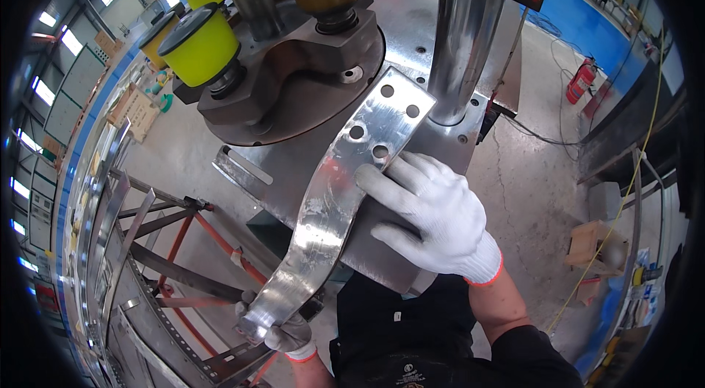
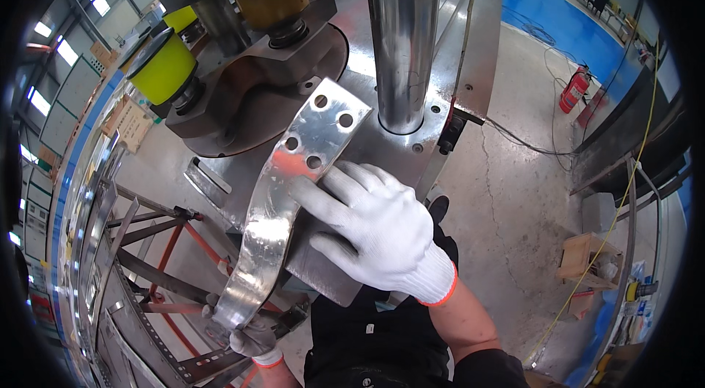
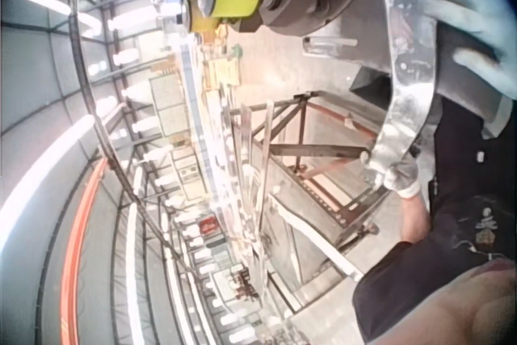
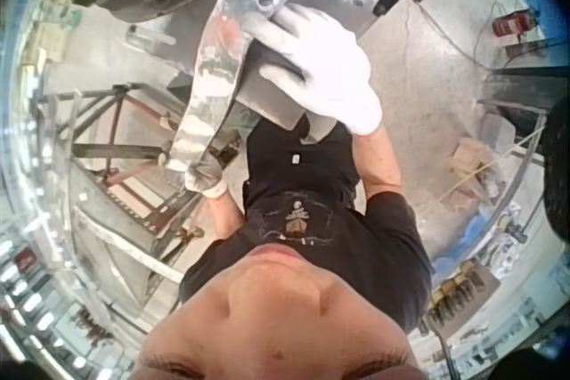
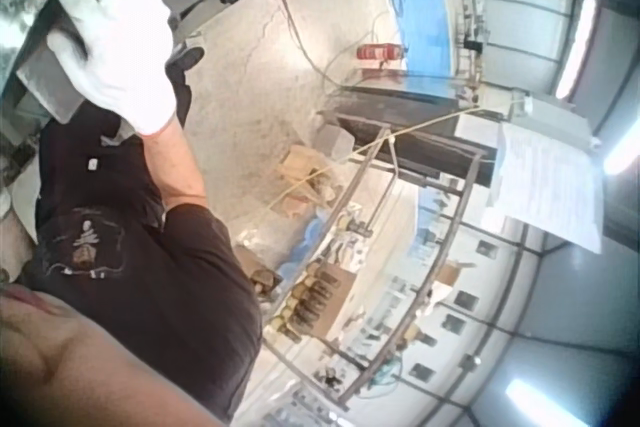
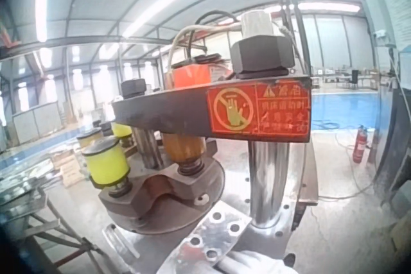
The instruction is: The person kneels on the floor and sands a curved metal strip with a sanding block. They then stand, walk to a grinding machine, and grind the edges of the strip. Finally, they place the strip on a workbench and arrange several metal blocks.
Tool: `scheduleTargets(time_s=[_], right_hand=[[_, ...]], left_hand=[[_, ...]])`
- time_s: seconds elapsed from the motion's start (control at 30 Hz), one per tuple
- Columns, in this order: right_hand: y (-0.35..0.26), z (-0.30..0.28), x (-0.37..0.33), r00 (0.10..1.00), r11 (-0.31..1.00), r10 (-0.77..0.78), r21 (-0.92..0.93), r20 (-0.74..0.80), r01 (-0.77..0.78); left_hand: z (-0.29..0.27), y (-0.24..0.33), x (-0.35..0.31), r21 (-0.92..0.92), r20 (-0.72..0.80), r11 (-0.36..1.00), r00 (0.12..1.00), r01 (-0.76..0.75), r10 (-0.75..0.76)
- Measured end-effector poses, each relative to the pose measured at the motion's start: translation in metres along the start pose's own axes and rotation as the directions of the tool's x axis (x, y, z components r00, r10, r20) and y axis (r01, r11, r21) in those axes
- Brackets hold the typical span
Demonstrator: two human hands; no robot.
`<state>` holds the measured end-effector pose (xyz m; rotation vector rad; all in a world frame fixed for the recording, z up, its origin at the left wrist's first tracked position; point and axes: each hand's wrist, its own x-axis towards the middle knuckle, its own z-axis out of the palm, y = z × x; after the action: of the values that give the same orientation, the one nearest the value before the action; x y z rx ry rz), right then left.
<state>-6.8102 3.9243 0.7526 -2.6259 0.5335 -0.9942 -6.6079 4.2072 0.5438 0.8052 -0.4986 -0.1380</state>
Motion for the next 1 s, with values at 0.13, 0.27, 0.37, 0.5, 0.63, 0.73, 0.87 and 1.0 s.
scheduleTargets(time_s=[0.13, 0.27, 0.37, 0.5, 0.63, 0.73, 0.87, 1.0], right_hand=[[0.002, -0.003, -0.002, 1.000, 1.000, -0.009, 0.012, 0.026, 0.009], [0.004, -0.004, -0.004, 0.999, 1.000, -0.021, 0.024, 0.033, 0.020], [0.004, -0.003, -0.004, 0.999, 0.999, -0.031, 0.013, 0.034, 0.030], [0.002, -0.004, -0.001, 0.998, 1.000, -0.026, -0.011, 0.058, 0.027], [0.003, -0.002, -0.004, 0.999, 0.999, -0.027, -0.018, 0.043, 0.027], [0.002, -0.003, -0.005, 0.999, 1.000, -0.019, -0.022, 0.044, 0.020], [0.000, -0.003, -0.004, 0.999, 1.000, -0.001, -0.024, 0.052, 0.003], [-0.003, -0.005, -0.001, 0.992, 0.995, 0.064, -0.079, 0.106, -0.056]], left_hand=[[0.004, -0.002, -0.001, -0.023, 0.068, 1.000, 0.998, -0.007, 0.008], [0.010, 0.002, 0.001, -0.023, 0.120, 0.999, 0.992, -0.044, 0.046], [0.009, 0.001, -0.003, -0.011, 0.075, 0.999, 0.996, -0.040, 0.041], [0.012, 0.006, -0.006, -0.034, 0.083, 0.999, 0.996, -0.008, 0.011], [-0.001, 0.005, -0.004, 0.086, 0.089, 0.991, 0.992, -0.098, 0.090], [-0.008, 0.006, -0.001, 0.117, 0.122, 0.980, 0.982, -0.160, 0.145], [0.001, 0.012, 0.003, 0.093, 0.158, 0.982, 0.976, -0.167, 0.151], [0.018, 0.025, 0.002, -0.034, -0.039, 0.999, 0.999, 0.013, -0.015]])
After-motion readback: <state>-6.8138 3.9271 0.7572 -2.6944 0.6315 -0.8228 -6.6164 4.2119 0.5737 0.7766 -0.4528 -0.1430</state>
